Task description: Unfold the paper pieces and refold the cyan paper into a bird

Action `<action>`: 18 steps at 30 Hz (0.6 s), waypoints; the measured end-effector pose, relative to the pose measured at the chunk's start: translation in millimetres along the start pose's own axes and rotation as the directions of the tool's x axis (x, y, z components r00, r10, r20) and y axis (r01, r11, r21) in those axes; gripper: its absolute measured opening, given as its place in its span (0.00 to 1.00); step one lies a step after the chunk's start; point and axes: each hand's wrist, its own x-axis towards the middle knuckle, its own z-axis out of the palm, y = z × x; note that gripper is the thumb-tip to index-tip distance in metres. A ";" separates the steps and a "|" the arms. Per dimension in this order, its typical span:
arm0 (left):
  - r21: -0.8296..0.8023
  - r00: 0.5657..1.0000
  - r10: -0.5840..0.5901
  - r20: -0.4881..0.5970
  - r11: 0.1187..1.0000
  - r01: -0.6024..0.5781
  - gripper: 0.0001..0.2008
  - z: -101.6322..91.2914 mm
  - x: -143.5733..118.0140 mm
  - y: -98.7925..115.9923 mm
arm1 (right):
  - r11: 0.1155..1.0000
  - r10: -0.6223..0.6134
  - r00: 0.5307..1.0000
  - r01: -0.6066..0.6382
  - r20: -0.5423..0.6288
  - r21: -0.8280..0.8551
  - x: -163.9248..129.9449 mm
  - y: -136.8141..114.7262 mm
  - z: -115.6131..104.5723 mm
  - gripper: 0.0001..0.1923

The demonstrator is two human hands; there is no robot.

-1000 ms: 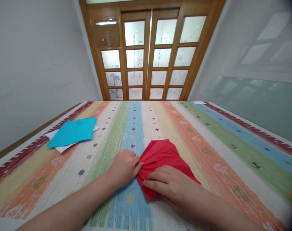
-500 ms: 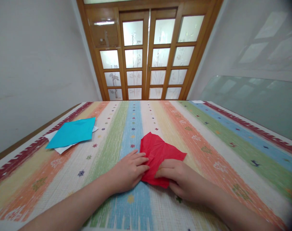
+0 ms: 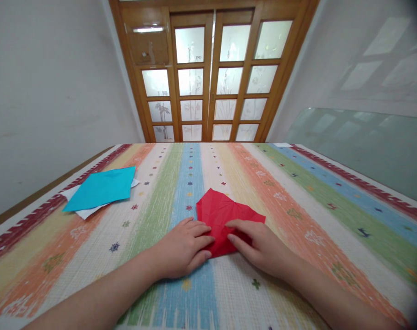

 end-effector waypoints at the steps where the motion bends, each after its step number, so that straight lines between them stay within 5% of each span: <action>1: -0.015 1.000 -0.002 -0.003 1.000 0.002 0.17 -0.6 0.6 0.0 | 0.999 0.037 0.999 -0.037 -0.036 0.002 1.0 2.3 2.7 0.10; 4: -0.068 0.999 -0.023 -0.025 0.997 0.021 0.17 -1.3 2.2 -0.6 | 0.993 0.105 0.992 -0.108 -0.076 -0.047 4.2 7.4 9.4 0.05; 11: -0.112 0.996 -0.065 -0.061 0.992 0.058 0.17 5.2 1.5 -2.2 | 0.948 0.090 0.995 -0.102 -0.053 -0.300 8.3 11.9 12.1 0.15; 18: -0.091 0.998 -0.032 -0.056 0.995 0.027 0.20 3.7 1.7 -1.7 | 0.932 0.116 0.992 -0.126 -0.049 -0.341 8.1 14.5 11.4 0.12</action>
